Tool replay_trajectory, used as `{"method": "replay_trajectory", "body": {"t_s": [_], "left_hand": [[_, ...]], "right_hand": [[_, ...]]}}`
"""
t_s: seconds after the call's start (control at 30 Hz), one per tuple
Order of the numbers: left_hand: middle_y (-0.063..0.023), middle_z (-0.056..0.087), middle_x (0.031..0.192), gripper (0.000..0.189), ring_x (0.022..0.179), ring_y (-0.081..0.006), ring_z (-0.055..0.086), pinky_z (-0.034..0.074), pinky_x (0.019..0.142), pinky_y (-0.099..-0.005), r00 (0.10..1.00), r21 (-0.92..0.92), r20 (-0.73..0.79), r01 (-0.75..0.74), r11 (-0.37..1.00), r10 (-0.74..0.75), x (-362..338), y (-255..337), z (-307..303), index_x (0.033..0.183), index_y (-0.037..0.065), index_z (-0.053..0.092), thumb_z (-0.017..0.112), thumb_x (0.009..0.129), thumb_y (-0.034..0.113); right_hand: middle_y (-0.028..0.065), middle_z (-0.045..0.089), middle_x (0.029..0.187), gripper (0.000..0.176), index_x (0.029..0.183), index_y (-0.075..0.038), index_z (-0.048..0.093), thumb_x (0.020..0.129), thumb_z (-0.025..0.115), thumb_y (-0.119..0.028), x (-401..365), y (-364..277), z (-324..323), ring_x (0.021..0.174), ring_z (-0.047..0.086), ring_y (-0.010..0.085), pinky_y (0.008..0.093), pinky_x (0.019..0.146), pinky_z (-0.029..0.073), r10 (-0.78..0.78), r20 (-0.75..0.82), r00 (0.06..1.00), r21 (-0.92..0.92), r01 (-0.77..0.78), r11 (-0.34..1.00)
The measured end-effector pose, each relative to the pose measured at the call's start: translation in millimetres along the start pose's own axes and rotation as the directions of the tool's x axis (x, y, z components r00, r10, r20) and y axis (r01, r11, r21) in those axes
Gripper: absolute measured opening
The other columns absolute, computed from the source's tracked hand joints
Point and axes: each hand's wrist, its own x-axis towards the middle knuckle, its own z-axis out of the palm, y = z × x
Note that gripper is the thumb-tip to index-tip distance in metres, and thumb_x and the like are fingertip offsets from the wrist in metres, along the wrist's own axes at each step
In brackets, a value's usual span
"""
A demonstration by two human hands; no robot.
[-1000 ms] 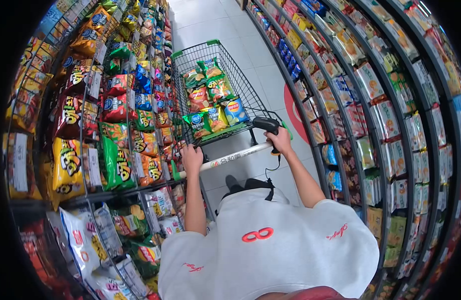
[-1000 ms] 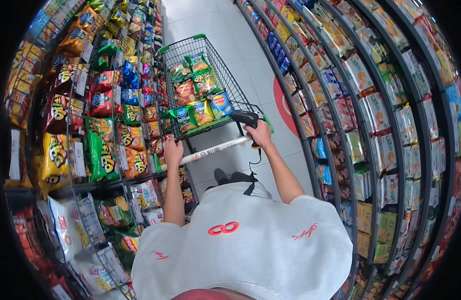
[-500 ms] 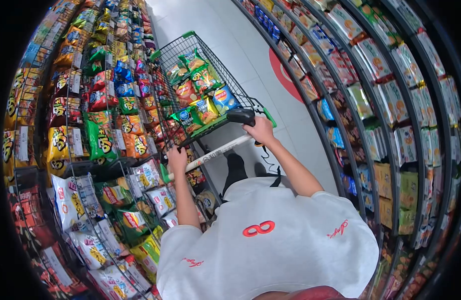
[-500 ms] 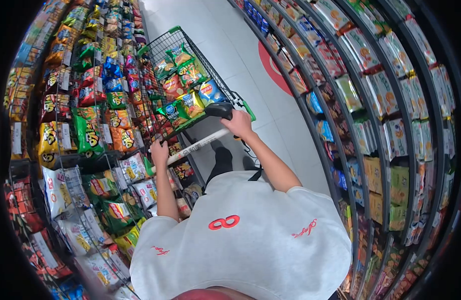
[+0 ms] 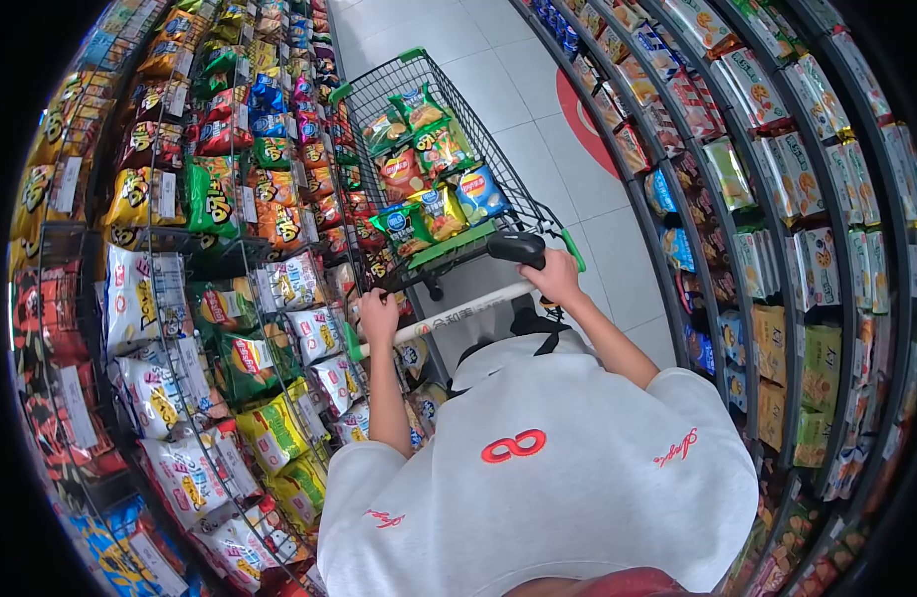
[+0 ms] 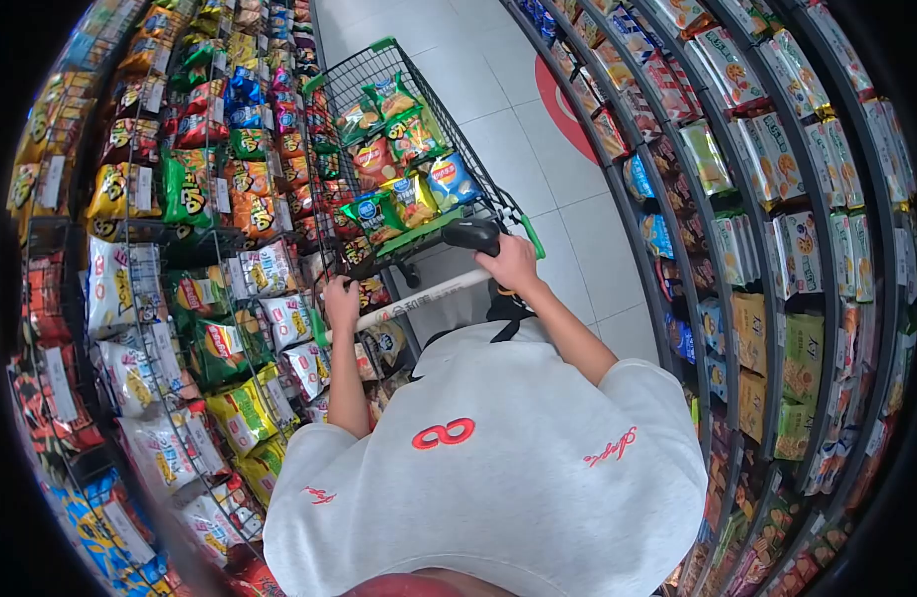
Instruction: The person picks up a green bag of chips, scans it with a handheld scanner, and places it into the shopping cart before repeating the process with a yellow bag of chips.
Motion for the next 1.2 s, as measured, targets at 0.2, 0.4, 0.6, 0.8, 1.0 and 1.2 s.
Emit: {"method": "replay_trajectory", "body": {"t_s": [0.2, 0.4, 0.6, 0.8, 1.0, 1.2], "left_hand": [[-0.0187, 0.063, 0.102, 0.028, 0.106, -0.0374, 0.054, 0.045, 0.094, -0.0473, 0.996, -0.029, -0.060, -0.072, 0.997, 0.070, -55, -13, 6, 0.099, 0.001, 0.067, 0.060, 0.087, 0.024], [-0.0173, 0.061, 0.106, 0.028, 0.110, -0.0373, 0.053, 0.046, 0.093, -0.0468, 0.998, -0.066, -0.044, -0.040, 0.997, 0.037, -121, -9, -8, 0.106, 0.001, 0.063, 0.060, 0.089, 0.023], [-0.0174, 0.060, 0.103, 0.024, 0.109, -0.0375, 0.053, 0.046, 0.092, -0.0478, 0.992, -0.046, -0.093, -0.093, 0.995, 0.088, -183, -16, -10, 0.102, 0.002, 0.062, 0.059, 0.089, 0.022], [-0.0135, 0.062, 0.106, 0.024, 0.113, -0.0342, 0.053, 0.046, 0.093, -0.0465, 0.998, -0.018, -0.046, -0.042, 0.999, 0.041, -244, -15, -22, 0.103, 0.004, 0.063, 0.060, 0.091, 0.025], [-0.0169, 0.058, 0.101, 0.021, 0.106, -0.0365, 0.053, 0.048, 0.089, -0.0474, 0.991, -0.032, -0.103, -0.092, 0.995, 0.088, -288, -25, -29, 0.098, 0.003, 0.062, 0.064, 0.086, 0.020], [-0.0169, 0.058, 0.102, 0.029, 0.110, -0.0366, 0.051, 0.045, 0.092, -0.0479, 0.992, -0.013, -0.051, -0.116, 0.993, 0.115, -317, -39, -27, 0.099, 0.003, 0.063, 0.070, 0.084, 0.027]], "right_hand": [[0.0187, 0.069, 0.072, 0.039, 0.088, -0.007, 0.076, 0.071, 0.076, -0.042, -59, 14, 0, 0.072, 0.068, 0.0388, 0.0473, 0.071, 0.053, 0.055, 0.000, 0.999, 0.034, -0.054, 0.998], [0.0160, 0.068, 0.068, 0.036, 0.090, -0.006, 0.076, 0.072, 0.078, -0.038, -123, 34, 1, 0.067, 0.067, 0.0358, 0.0433, 0.068, 0.053, 0.035, -0.031, 0.999, 0.094, -0.032, 0.995], [0.0080, 0.070, 0.064, 0.025, 0.081, -0.001, 0.074, 0.076, 0.074, -0.026, -190, 52, -1, 0.058, 0.067, 0.0173, 0.0310, 0.059, 0.051, -0.010, -0.054, 0.998, 0.144, 0.018, 0.989], [0.0083, 0.071, 0.070, 0.022, 0.084, 0.000, 0.072, 0.077, 0.073, -0.021, -250, 56, -14, 0.062, 0.068, 0.0179, 0.0311, 0.063, 0.053, 0.070, 0.010, 0.998, 0.233, -0.070, 0.970], [0.0104, 0.068, 0.061, 0.030, 0.076, -0.002, 0.074, 0.074, 0.074, -0.031, -301, 62, -7, 0.055, 0.066, 0.0247, 0.0355, 0.059, 0.051, 0.058, -0.084, 0.995, 0.259, -0.035, 0.965], [0.0080, 0.070, 0.067, 0.024, 0.087, -0.003, 0.074, 0.075, 0.074, -0.025, -339, 60, -13, 0.061, 0.068, 0.0201, 0.0331, 0.063, 0.052, 0.090, 0.002, 0.996, 0.137, -0.090, 0.986]]}}
